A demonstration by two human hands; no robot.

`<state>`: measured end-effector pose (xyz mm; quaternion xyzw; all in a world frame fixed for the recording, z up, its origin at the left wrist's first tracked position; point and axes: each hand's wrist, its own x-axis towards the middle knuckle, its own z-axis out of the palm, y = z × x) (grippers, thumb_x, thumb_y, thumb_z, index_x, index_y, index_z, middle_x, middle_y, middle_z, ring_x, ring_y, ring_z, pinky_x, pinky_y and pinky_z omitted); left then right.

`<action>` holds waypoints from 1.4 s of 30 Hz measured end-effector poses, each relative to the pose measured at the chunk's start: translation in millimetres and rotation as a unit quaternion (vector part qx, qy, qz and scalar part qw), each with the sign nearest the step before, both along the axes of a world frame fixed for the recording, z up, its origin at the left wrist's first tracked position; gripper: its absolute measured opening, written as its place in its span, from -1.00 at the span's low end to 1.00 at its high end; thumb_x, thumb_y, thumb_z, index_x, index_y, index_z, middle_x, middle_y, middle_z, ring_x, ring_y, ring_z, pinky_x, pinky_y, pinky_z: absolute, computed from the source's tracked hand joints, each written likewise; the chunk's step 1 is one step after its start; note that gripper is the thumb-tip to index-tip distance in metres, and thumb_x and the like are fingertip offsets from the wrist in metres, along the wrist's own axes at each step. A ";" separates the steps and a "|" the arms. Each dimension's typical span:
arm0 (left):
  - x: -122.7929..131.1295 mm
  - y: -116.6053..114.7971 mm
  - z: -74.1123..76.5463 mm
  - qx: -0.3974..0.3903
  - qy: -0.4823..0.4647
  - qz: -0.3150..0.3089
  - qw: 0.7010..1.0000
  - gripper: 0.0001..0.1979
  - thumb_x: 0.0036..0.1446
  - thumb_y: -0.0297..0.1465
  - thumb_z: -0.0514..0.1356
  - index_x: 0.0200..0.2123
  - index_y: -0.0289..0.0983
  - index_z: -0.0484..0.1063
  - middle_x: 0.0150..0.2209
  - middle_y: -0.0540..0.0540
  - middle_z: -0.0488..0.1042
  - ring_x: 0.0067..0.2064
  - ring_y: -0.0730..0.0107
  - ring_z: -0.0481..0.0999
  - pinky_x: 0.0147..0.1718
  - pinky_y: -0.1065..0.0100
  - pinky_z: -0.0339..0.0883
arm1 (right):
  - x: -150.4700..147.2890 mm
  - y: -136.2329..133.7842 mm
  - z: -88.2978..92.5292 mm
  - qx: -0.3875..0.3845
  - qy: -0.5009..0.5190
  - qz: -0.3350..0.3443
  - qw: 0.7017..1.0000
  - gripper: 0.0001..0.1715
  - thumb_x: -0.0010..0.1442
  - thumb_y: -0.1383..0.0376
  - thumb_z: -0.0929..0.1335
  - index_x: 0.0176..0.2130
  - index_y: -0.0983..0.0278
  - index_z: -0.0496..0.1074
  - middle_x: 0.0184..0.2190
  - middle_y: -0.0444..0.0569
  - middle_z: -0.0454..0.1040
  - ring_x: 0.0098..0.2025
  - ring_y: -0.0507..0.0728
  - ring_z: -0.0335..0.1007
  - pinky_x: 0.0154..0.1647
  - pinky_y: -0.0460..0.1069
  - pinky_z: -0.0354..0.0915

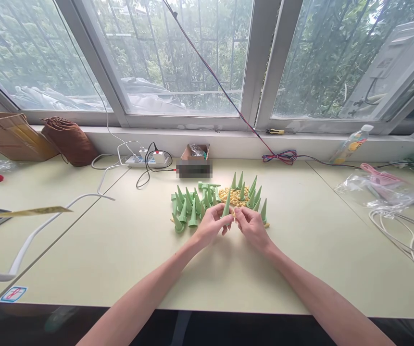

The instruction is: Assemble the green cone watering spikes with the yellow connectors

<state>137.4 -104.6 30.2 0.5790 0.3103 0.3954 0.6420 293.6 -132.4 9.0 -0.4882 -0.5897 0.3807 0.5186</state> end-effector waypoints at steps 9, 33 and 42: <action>0.8 1.5 -2.7 -0.022 -0.024 0.017 0.999 -0.74 0.06 -0.26 0.30 -0.28 -0.31 0.41 -0.49 0.02 0.35 -0.54 0.55 0.31 -0.63 0.48 0.19 | -1.5 -5.6 10.4 0.028 -0.013 0.020 0.999 -0.61 0.31 -0.01 0.27 -0.36 0.22 0.29 -0.57 -0.17 0.30 -0.58 0.02 0.21 -0.58 -0.07 0.13; -1.5 2.2 -4.8 -0.025 -0.034 -0.008 0.999 -0.79 0.10 -0.32 0.29 -0.26 -0.33 0.40 -0.49 0.01 0.34 -0.51 0.53 0.32 -0.62 0.49 0.20 | 0.8 -4.5 7.0 0.031 -0.043 0.012 0.999 -0.60 0.34 0.07 0.26 -0.45 0.23 0.24 -0.64 -0.22 0.14 -0.59 0.00 0.05 -0.58 -0.06 0.01; -1.1 1.1 -2.8 -0.008 -0.017 -0.005 1.000 -0.75 0.10 -0.28 0.30 -0.26 -0.34 0.40 -0.48 0.02 0.35 -0.53 0.56 0.33 -0.63 0.50 0.21 | 1.4 -2.9 2.7 0.020 -0.041 0.010 0.999 -0.57 0.34 0.06 0.25 -0.47 0.23 0.22 -0.63 -0.21 0.13 -0.59 0.00 0.03 -0.58 -0.06 -0.03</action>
